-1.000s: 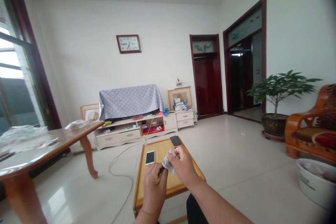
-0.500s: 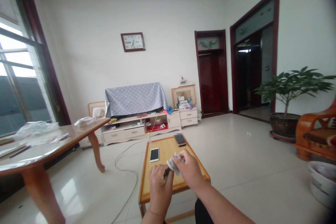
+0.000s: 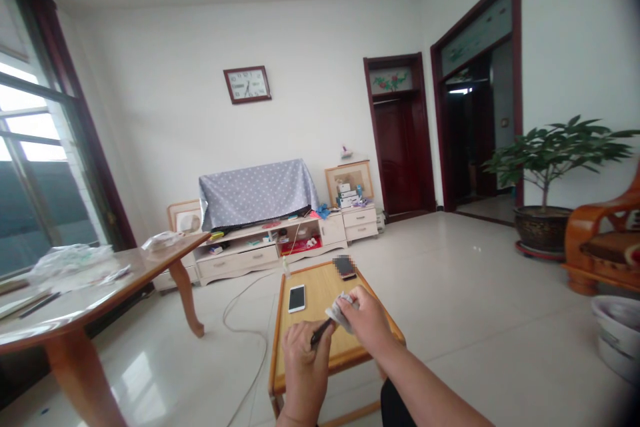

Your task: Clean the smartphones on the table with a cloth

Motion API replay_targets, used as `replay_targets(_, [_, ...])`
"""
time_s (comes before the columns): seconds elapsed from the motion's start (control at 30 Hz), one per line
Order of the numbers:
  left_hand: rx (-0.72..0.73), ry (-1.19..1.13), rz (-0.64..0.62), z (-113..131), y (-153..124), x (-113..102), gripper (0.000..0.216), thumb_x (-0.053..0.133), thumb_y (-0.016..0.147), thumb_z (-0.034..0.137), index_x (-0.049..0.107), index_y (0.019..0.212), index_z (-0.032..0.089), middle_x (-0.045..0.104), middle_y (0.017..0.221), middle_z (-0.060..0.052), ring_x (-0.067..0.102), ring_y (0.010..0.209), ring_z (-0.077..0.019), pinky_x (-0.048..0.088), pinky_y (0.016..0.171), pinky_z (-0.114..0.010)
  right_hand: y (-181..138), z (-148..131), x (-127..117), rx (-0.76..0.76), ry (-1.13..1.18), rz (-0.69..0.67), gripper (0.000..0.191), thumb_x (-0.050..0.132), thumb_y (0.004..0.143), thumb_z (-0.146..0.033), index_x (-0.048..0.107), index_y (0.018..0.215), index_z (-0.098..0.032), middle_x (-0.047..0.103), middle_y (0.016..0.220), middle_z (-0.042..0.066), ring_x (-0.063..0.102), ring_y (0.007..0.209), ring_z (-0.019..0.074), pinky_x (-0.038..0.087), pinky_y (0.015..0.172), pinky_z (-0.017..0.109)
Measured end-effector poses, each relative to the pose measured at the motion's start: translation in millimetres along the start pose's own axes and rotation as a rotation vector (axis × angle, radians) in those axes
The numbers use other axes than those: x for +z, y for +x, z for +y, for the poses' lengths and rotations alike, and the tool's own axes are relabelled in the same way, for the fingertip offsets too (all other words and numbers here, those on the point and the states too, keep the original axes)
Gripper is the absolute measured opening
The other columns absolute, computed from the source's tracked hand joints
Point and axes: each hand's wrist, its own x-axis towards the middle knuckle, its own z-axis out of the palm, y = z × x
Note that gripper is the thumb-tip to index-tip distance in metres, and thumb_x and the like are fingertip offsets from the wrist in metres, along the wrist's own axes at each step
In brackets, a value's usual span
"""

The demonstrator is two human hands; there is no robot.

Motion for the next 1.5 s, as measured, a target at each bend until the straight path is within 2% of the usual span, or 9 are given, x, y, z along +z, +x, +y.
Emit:
replay_targets(0.2, [0.031,-0.024,0.006,-4.0,-4.9,10.5,0.026,0.051,0.093,0.024,0.06,0.069,0.021,0.061,0.066,-0.001,0.058,0.067,-0.0174,0.041,0.067,-0.029,-22.2,-5.2,12.8,-0.071,0.02,-0.117,0.023,0.064,0.087,-0.046,0.059,0.08,-0.025,0.066,0.069,-0.003,0.059,0.064,0.0164,0.035,0.059,0.025])
replay_targets(0.37, [-0.043,-0.155,-0.044,-3.6,-2.7,8.0,0.015,0.061,0.093,0.034,0.069,0.091,0.022,0.07,0.085,-0.004,0.064,0.081,-0.02,0.048,0.076,-0.031,9.3,14.6,-9.3,0.014,-0.021,0.052,0.022,0.062,0.087,-0.043,0.059,0.079,-0.023,0.067,0.072,-0.001,0.06,0.067,0.017,0.037,0.061,0.025])
replay_targets(0.47, [-0.07,-0.174,-0.041,-2.7,-0.8,8.4,0.017,0.062,0.093,0.037,0.07,0.094,0.022,0.071,0.087,-0.004,0.064,0.082,-0.0205,0.048,0.076,-0.032,21.5,19.6,-17.2,0.069,-0.084,0.107,0.02,0.062,0.086,-0.04,0.061,0.079,-0.021,0.068,0.073,0.0,0.061,0.069,0.0175,0.038,0.063,0.025])
replay_targets(0.7, [0.009,-0.138,-0.084,3.7,-1.4,16.4,0.023,0.055,0.094,0.032,0.065,0.077,0.021,0.063,0.071,-0.002,0.059,0.069,-0.0184,0.046,0.068,-0.029,-13.5,-9.2,1.2,-0.058,-0.064,-0.085,0.017,0.064,0.087,-0.04,0.062,0.084,-0.024,0.069,0.072,-0.003,0.062,0.067,0.0154,0.036,0.062,0.024])
replay_targets(0.93, [-0.077,-0.215,-0.043,3.3,1.6,8.8,0.018,0.063,0.092,0.038,0.071,0.092,0.023,0.072,0.088,-0.004,0.066,0.083,-0.0208,0.05,0.077,-0.031,22.1,18.3,-27.1,0.077,-0.137,0.142,0.02,0.059,0.088,-0.041,0.06,0.08,-0.023,0.068,0.074,0.0,0.062,0.07,0.018,0.037,0.063,0.026])
replay_targets(1.13, [-0.119,-0.256,-0.103,5.2,0.3,14.9,0.023,0.062,0.092,0.041,0.071,0.086,0.02,0.07,0.082,-0.005,0.064,0.077,-0.0202,0.05,0.073,-0.031,-8.0,0.6,-4.1,-0.048,-0.089,-0.009,0.02,0.061,0.09,-0.044,0.062,0.084,-0.024,0.069,0.074,-0.002,0.062,0.068,0.016,0.034,0.061,0.025])
replay_targets(1.3, [-0.257,-0.374,-0.073,0.8,-0.4,8.7,0.025,0.067,0.088,0.044,0.073,0.093,0.02,0.072,0.091,-0.007,0.066,0.088,-0.0228,0.051,0.082,-0.033,10.8,16.0,-10.1,0.036,0.024,0.101,0.025,0.063,0.086,-0.047,0.063,0.081,-0.023,0.067,0.072,-0.001,0.058,0.069,0.0175,0.036,0.064,0.026])
replay_targets(1.4, [-0.469,-0.514,-0.013,-2.3,1.9,4.7,0.034,0.075,0.08,0.048,0.074,0.095,0.017,0.074,0.092,-0.007,0.068,0.091,-0.0242,0.051,0.084,-0.033,31.2,38.2,-17.8,0.138,0.239,0.144,0.032,0.07,0.078,-0.052,0.062,0.073,-0.021,0.063,0.069,-0.002,0.055,0.069,0.0179,0.037,0.065,0.027])
replay_targets(1.5, [-0.702,-0.724,0.064,-3.0,4.5,6.6,0.043,0.079,0.075,0.05,0.074,0.1,0.016,0.076,0.093,-0.006,0.07,0.093,-0.024,0.052,0.085,-0.031,34.1,51.9,-18.8,0.189,0.339,0.104,0.04,0.068,0.079,-0.058,0.059,0.069,-0.021,0.058,0.062,-0.003,0.051,0.062,0.0161,0.036,0.06,0.026])
